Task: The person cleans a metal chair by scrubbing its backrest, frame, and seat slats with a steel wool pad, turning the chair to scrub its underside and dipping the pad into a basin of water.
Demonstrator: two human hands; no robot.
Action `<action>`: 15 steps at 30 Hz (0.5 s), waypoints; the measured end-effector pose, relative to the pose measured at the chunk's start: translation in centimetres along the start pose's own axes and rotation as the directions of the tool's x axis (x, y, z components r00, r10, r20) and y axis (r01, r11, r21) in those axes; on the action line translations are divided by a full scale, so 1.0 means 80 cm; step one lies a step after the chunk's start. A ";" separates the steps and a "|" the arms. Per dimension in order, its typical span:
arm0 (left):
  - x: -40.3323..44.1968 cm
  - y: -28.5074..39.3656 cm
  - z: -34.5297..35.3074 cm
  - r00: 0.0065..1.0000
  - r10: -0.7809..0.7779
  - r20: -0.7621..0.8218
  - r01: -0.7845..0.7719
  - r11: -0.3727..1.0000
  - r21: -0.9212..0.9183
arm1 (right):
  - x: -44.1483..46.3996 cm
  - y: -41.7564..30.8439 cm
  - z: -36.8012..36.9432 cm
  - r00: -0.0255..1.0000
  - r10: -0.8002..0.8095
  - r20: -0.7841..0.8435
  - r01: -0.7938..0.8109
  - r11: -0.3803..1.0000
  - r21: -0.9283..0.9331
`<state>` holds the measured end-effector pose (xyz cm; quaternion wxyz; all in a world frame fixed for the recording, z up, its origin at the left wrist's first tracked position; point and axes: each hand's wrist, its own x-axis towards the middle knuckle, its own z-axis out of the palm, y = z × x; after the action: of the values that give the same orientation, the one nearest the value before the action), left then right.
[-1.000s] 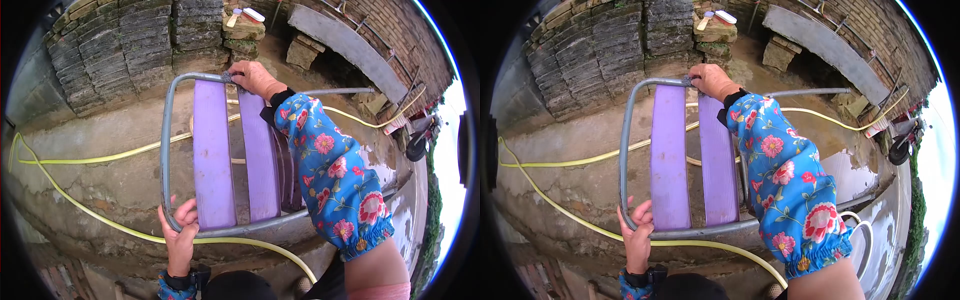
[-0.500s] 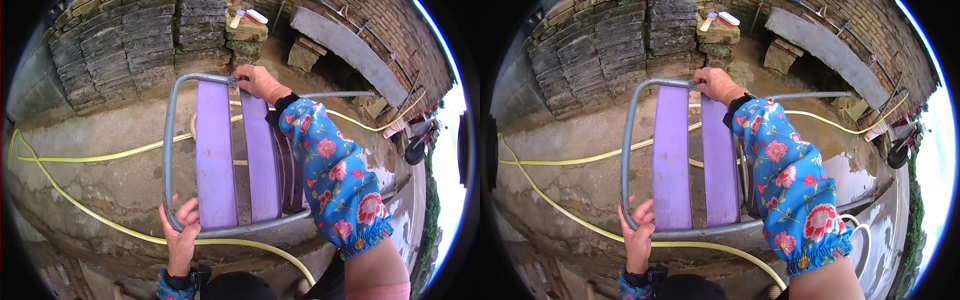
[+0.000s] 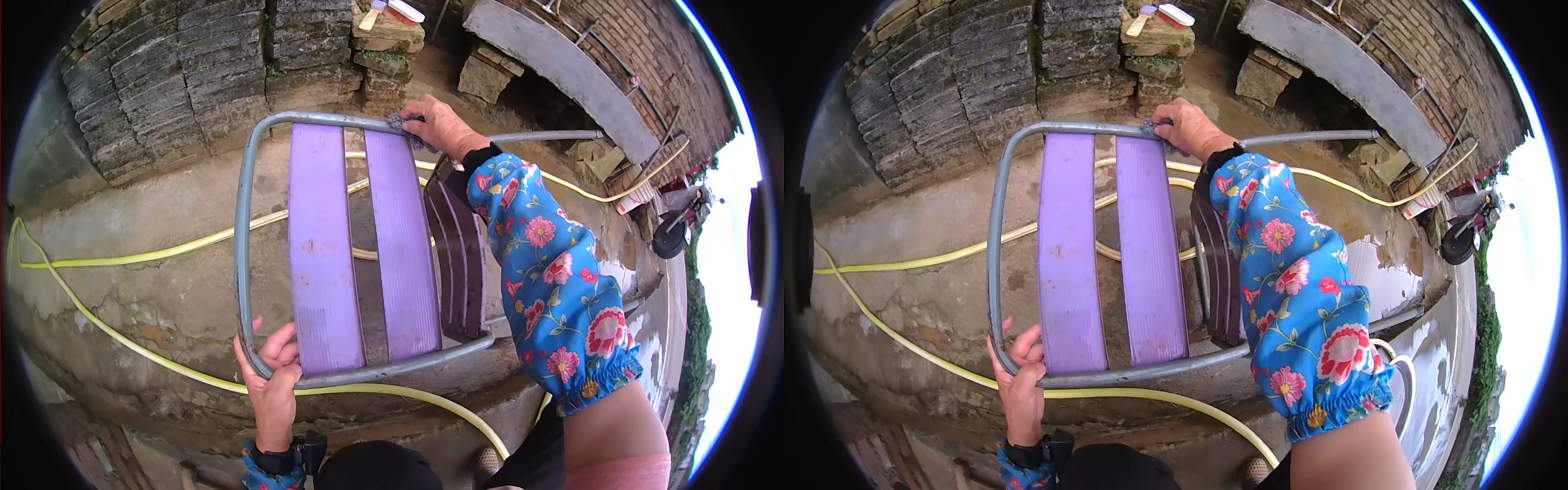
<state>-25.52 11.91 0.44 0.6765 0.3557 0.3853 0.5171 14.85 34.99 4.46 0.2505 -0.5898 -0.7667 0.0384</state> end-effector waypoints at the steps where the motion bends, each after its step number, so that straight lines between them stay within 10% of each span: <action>1: -0.001 -0.002 -0.001 1.000 0.001 -0.009 -0.001 1.000 -0.003 | -0.018 0.026 -0.006 0.998 0.055 -0.002 -0.055 0.998 0.019; 6: -0.006 -0.004 0.002 0.999 0.021 -0.037 -0.021 1.000 -0.008 | -0.079 0.107 -0.011 0.934 0.345 -0.094 -0.357 0.889 -0.285; 15: -0.020 -0.005 0.023 1.000 -0.002 -0.025 0.003 1.000 0.023 | -0.082 0.073 0.034 0.735 0.498 -0.461 -0.462 0.865 0.197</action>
<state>-23.96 10.13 1.20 0.6682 0.3564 0.4001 0.5161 20.01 31.37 -2.19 0.4410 -0.7478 -0.4957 -0.0247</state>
